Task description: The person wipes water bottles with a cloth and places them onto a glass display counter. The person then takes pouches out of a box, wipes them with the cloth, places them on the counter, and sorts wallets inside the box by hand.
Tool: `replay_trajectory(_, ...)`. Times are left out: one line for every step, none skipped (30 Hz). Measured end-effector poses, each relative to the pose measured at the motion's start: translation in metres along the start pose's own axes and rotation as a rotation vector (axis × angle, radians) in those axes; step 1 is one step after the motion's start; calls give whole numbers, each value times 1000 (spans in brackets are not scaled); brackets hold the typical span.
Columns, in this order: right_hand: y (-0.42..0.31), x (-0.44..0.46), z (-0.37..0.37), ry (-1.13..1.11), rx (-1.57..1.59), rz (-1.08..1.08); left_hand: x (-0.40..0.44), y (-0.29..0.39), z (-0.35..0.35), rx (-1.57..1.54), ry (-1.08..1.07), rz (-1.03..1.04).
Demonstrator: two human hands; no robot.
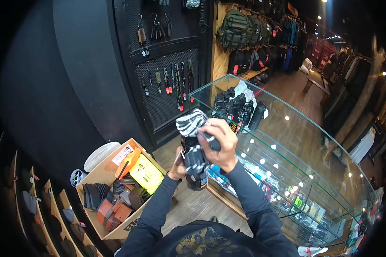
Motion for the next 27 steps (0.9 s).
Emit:
replay_trajectory(-8,-2,0,16,-4,-20,-3,-11,-6,-128,64,-52)
replay_trajectory(-19,-7,1,-3,9,-106,-6,-24,-12,-315,164,-126)
replay_trajectory(-20,-6,-1,11,33,-120,-9,-30,-14,-464,271,-181)
replay_trajectory(-6,-4,-2,-2,46,-71,-12,-14,-10,-234,111,-76)
replay_trajectory(21,-6,0,24,128,161,-17,1,-2,-3,-50,28)
replay_trajectory(29,-7,4,20,119,231,-7,35,15,172,-84,70)
replay_trajectory(18,-9,3,30,122,161,1,54,28,144,-100,181)
replay_trajectory(3,-12,0,70,91,120,0,42,16,49,-127,199)
replay_trajectory(-9,-15,-1,63,36,1,-5,16,-2,-19,-71,100)
replay_trajectory(-19,-18,5,-40,58,-141,-10,-9,-21,-93,-6,4)
replay_trajectory(-29,-18,12,-132,84,-169,-16,-34,-39,-169,66,-86)
replay_trajectory(-18,-23,15,-119,66,-161,-24,-35,-42,104,-20,-49)
replay_trajectory(0,-19,15,-50,117,-68,-21,-17,-26,88,-53,-60)
replay_trajectory(27,-17,16,-43,172,134,-17,0,-9,73,-86,-71)
replay_trajectory(63,-22,25,-75,157,302,-14,17,7,58,-118,-82)
replay_trajectory(87,-32,40,-234,188,274,-6,27,20,57,-118,8)
replay_trajectory(132,-63,55,-336,234,543,-7,17,20,89,-201,-86)
replay_trajectory(136,-71,49,-290,356,579,-8,10,15,54,-164,-154)
replay_trajectory(155,-83,47,-154,403,823,-2,15,14,-35,-130,-113)
replay_trajectory(176,-100,43,13,522,1019,-2,19,13,-138,-66,-117)
replay_trajectory(172,-97,29,158,560,1133,1,23,12,-122,-98,-78)
replay_trajectory(172,-90,21,234,700,1123,3,26,10,-107,-129,-45)
replay_trajectory(181,-86,15,216,728,1091,-2,19,9,-174,-120,-89)
replay_trajectory(165,-66,6,263,769,1002,-6,12,6,-185,-131,-108)
replay_trajectory(143,-49,-2,248,785,994,-10,6,5,-199,-140,-133)
replay_trajectory(125,-31,-7,153,787,899,-10,6,7,-170,-124,-109)
replay_trajectory(113,-22,-2,39,706,819,-12,-2,5,-79,-109,-149)
Point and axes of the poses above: each hand's wrist, its own x-axis towards the middle knuckle, its own z-axis out of the palm, y = z × x, the point moved 9 cm from there along x, towards the middle knuckle, and after that the axes turned 10 degrees about z, right-handed, at the moved point
